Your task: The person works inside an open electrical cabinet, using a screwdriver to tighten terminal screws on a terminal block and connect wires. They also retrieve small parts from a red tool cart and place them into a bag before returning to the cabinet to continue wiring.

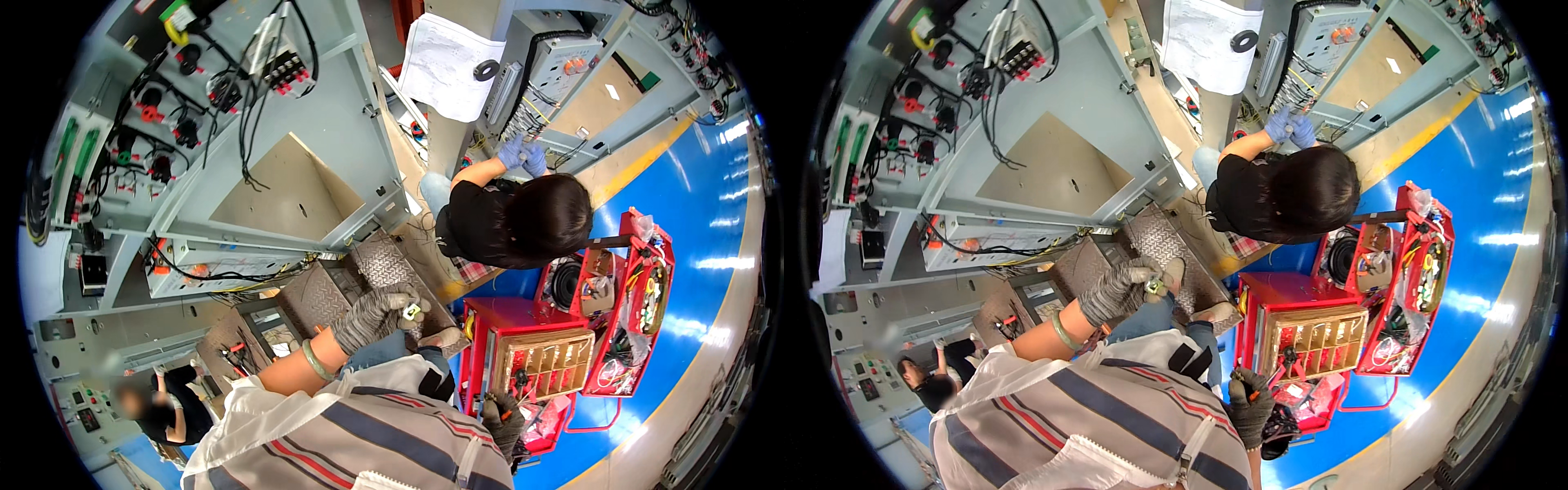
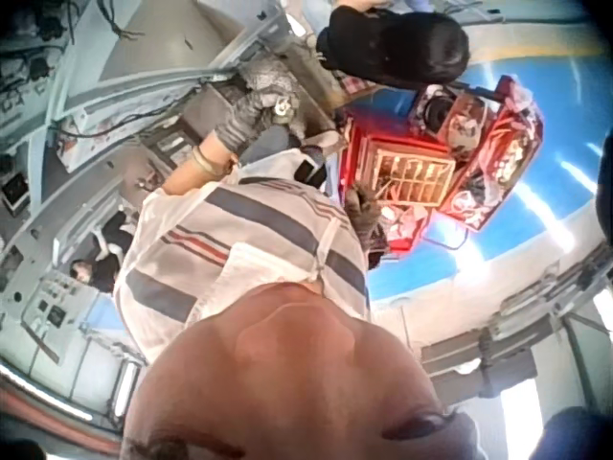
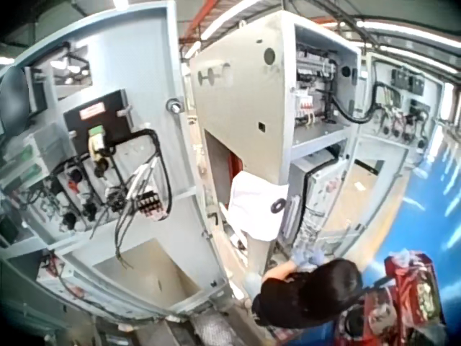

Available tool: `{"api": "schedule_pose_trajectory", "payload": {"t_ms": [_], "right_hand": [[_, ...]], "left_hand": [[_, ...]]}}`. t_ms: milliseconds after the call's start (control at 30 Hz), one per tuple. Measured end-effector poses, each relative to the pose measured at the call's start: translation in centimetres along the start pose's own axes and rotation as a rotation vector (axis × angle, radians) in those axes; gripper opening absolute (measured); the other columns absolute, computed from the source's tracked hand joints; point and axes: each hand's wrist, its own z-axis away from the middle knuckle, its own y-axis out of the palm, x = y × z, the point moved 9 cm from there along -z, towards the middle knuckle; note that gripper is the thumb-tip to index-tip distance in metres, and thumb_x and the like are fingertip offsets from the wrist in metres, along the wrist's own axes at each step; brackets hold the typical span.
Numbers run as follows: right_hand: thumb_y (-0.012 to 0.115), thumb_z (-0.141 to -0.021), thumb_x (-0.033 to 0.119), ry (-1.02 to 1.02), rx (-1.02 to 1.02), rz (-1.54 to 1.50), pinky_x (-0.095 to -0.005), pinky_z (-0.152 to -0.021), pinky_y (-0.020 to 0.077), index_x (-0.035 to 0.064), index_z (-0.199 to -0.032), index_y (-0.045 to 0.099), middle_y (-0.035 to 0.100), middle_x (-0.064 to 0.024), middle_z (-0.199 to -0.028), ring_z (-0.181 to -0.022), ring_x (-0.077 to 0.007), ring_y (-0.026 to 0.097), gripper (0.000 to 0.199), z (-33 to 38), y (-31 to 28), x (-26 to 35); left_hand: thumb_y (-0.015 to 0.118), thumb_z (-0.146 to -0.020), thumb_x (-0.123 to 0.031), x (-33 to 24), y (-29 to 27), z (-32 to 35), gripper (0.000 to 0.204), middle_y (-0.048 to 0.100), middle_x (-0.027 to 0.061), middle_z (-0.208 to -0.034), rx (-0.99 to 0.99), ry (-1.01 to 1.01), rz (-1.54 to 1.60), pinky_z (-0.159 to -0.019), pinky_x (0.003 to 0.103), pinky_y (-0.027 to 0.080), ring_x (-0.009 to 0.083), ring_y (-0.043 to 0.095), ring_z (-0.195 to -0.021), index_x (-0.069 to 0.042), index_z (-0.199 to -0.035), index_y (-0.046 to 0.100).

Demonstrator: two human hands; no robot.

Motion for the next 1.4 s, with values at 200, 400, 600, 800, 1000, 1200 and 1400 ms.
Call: {"api": "schedule_pose_trajectory", "payload": {"t_ms": [200,400,600,800,1000,1200,1400], "right_hand": [[0.070,-0.079,0.027,0.077,-0.029,-0.026,-0.0273,-0.070,0.0468,0.0006,-0.095,0.062,0.062,-0.0044,-0.084,-0.076,-0.0126,0.058,0.032,-0.9,1.6,0.0],[0.070,-0.081,0.031,0.064,-0.074,-0.065,-0.0271,-0.069,0.0461,0.0000,-0.095,0.062,0.062,-0.0049,-0.086,-0.078,-0.0132,0.057,0.035,-1.8,1.6,-0.3],[0.071,-0.080,0.026,0.071,-0.097,-0.040,-0.0258,-0.068,0.0463,0.0002,-0.098,0.062,0.061,-0.0039,-0.084,-0.075,-0.0105,0.056,0.032,-2.2,2.5,0.3],[0.070,-0.080,0.021,0.121,-0.078,-0.092,-0.0251,-0.069,0.0461,0.0004,-0.098,0.062,0.061,-0.0036,-0.085,-0.076,-0.0102,0.055,0.028,-2.9,3.8,0.6],[0.066,-0.082,0.011,0.010,-0.101,0.093,-0.0262,-0.067,0.0467,0.0014,-0.095,0.062,0.061,-0.0063,-0.082,-0.073,-0.0126,0.057,0.017,-3.9,4.5,2.8],[0.064,-0.079,0.007,-0.036,-0.097,0.152,-0.0289,-0.068,0.0486,0.0024,-0.096,0.063,0.062,-0.0107,-0.086,-0.075,-0.0187,0.061,0.017,-4.3,4.8,4.1],[0.066,-0.079,0.012,0.151,-0.112,0.022,-0.0309,-0.070,0.0477,0.0040,-0.098,0.064,0.063,-0.0105,-0.086,-0.077,-0.0183,0.060,0.021,-3.4,1.9,1.8]], "left_hand": [[0.062,-0.081,-0.025,-0.2,1.1,-1.4,0.026,0.061,0.0088,-0.095,0.000,-0.097,-0.141,-0.072,0.027,0.050,0.0166,0.058,-0.084,-0.003,-0.095,0.061],[0.064,-0.080,-0.024,-0.5,1.9,-4.3,0.025,0.062,0.0103,-0.085,0.217,-0.074,-0.010,-0.063,0.029,0.051,0.0193,0.061,-0.072,-0.003,-0.092,0.061],[0.059,-0.083,-0.023,-0.8,0.5,-5.8,0.029,0.063,0.0077,-0.081,0.248,-0.133,0.047,-0.063,0.029,0.051,0.0169,0.061,-0.070,-0.001,-0.101,0.057],[0.064,-0.080,-0.028,-1.2,0.6,-5.9,0.039,0.064,0.0101,-0.095,0.136,-0.231,0.023,-0.069,0.029,0.052,0.0201,0.062,-0.084,-0.003,-0.108,0.059],[0.059,-0.086,-0.018,-1.8,0.1,-6.6,0.040,0.053,0.0158,-0.122,0.102,-0.119,0.010,-0.097,0.040,0.045,0.0268,0.055,-0.111,0.001,-0.120,0.052],[0.061,-0.081,-0.023,0.9,1.4,-7.9,0.054,0.052,0.0148,-0.125,0.082,-0.311,-0.193,-0.098,0.035,0.044,0.0253,0.051,-0.117,0.003,-0.126,0.046],[0.064,-0.083,-0.014,7.0,5.0,-9.3,0.040,0.056,0.0124,-0.113,0.124,-0.417,-0.414,-0.087,0.025,0.050,0.0200,0.058,-0.105,0.000,-0.118,0.052]]}}
